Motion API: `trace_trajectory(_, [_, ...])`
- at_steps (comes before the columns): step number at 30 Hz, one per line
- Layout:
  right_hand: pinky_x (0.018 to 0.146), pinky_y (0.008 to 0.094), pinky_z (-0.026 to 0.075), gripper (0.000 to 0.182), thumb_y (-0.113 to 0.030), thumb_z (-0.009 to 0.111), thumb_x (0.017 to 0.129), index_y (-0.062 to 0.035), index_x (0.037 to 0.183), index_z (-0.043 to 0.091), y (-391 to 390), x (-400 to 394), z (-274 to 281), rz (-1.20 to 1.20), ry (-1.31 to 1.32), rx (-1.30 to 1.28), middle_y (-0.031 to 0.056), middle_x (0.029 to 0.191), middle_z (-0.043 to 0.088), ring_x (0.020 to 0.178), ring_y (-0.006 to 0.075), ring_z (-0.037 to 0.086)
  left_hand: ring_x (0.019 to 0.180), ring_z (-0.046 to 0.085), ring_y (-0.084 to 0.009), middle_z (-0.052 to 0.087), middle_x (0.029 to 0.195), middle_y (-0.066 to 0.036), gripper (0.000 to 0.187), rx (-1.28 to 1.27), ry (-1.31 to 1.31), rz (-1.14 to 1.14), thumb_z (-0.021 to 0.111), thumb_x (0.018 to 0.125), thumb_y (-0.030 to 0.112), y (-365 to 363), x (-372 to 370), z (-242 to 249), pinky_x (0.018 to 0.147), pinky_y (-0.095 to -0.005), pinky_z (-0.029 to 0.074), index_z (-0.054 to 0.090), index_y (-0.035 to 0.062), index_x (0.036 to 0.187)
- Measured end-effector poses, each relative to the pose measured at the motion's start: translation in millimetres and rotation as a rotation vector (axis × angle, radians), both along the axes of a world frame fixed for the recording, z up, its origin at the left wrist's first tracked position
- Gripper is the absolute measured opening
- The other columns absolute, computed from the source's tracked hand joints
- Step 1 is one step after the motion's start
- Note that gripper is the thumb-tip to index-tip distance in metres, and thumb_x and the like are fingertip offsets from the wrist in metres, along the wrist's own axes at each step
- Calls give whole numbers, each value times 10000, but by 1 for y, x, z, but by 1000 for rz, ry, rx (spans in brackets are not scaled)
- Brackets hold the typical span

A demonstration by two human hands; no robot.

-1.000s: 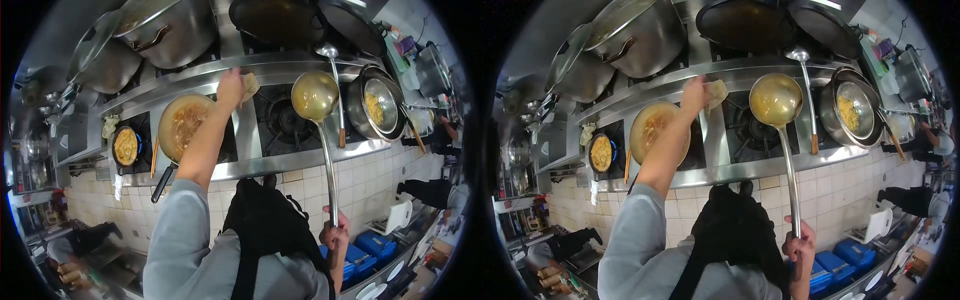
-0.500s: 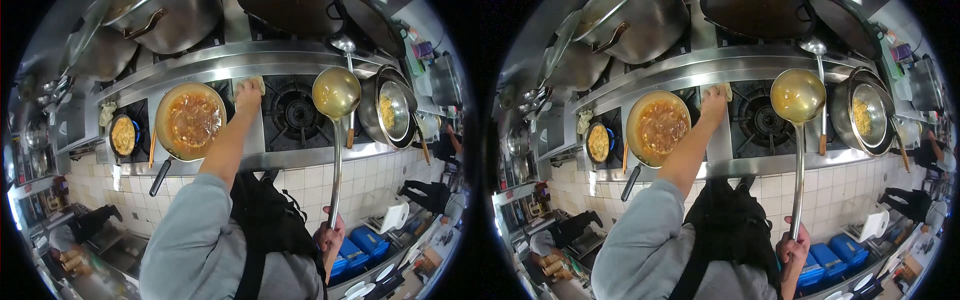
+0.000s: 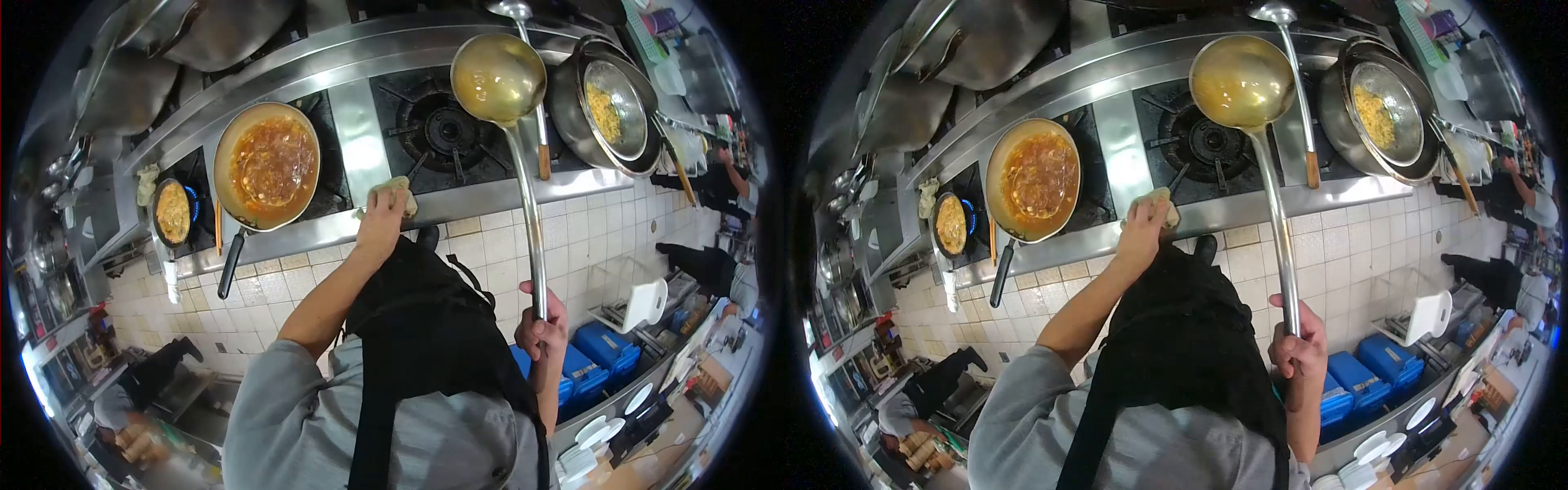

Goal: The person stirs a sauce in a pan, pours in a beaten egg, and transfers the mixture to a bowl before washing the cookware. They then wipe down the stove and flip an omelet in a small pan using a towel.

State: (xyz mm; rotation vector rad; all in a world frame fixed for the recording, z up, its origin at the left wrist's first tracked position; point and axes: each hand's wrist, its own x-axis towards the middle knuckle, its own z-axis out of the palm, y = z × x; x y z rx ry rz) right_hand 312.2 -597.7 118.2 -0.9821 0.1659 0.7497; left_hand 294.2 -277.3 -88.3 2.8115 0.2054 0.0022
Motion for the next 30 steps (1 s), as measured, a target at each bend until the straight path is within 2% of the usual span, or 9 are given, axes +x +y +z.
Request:
trace_trajectory(4, [293,250,264,708,-199,741,816,126,1362,429,-6,-4,-3,27,-41,-65,31,479,457,284,101,369,1261,510,-371,518,1303,-132,414,-291,18,-178,547,894,120,-17,-7,-33,945,-499,539,600,130,1304])
trace_trajectory(8, [289,255,265,707,-207,736,832,116,1373,416,-17,-3,-2,72,-89,-34,27,487,463,281,103,374,1276,501,-376,522,1330,-148,474,-446,-53,-195,609,850,87,-55,34,25,1009,-439,512,580,134,1321])
trace_trajectory(12, [291,257,277,702,-205,732,851,109,1386,404,-17,-10,-1,98,-144,2,27,489,463,287,106,394,1300,483,-399,482,1389,-186,537,-356,-15,-154,626,847,112,-64,73,8,1043,-462,480,528,137,1375])
trace_trajectory(14, [294,254,284,694,-197,730,862,101,1392,399,-22,-12,-2,99,-166,-9,19,485,448,293,107,400,1331,452,-427,440,1446,-231,616,-147,-53,-86,658,851,137,-66,73,1,1088,-484,430,463,122,1435])
trace_trajectory(17, [294,252,279,675,-188,728,866,94,1388,405,-19,-11,-4,135,-134,16,22,492,453,292,107,391,1354,423,-451,400,1486,-265,689,-298,-273,-30,683,868,163,-48,28,35,1112,-495,399,389,107,1489])
trace_trajectory(20, [292,250,272,666,-189,732,863,83,1382,414,-13,-6,-22,209,-85,82,21,511,450,293,103,375,1318,470,-442,525,1393,-234,575,-393,-380,135,690,896,178,-13,-46,66,1115,-494,389,483,52,1418])
trace_trajectory(23, [293,245,266,656,-155,716,849,82,1381,416,6,-5,-31,269,-23,143,16,521,437,295,98,362,1287,501,-440,567,1347,-228,503,-292,-409,343,700,892,144,33,-123,102,1097,-487,408,538,17,1351])
trace_trajectory(27, [301,244,277,639,-100,664,813,75,1380,426,44,-13,-12,349,-62,27,31,533,466,302,102,371,1221,521,-427,568,1278,-246,565,70,-403,573,735,838,110,122,-192,122,1056,-477,437,529,3,1354])
trace_trajectory(30, [323,241,310,627,-76,644,808,60,1387,443,73,-25,13,428,-192,-78,33,553,494,330,107,408,1262,506,-432,547,1343,-272,653,180,-285,719,744,846,221,184,-228,125,1063,-478,433,489,-26,1395])
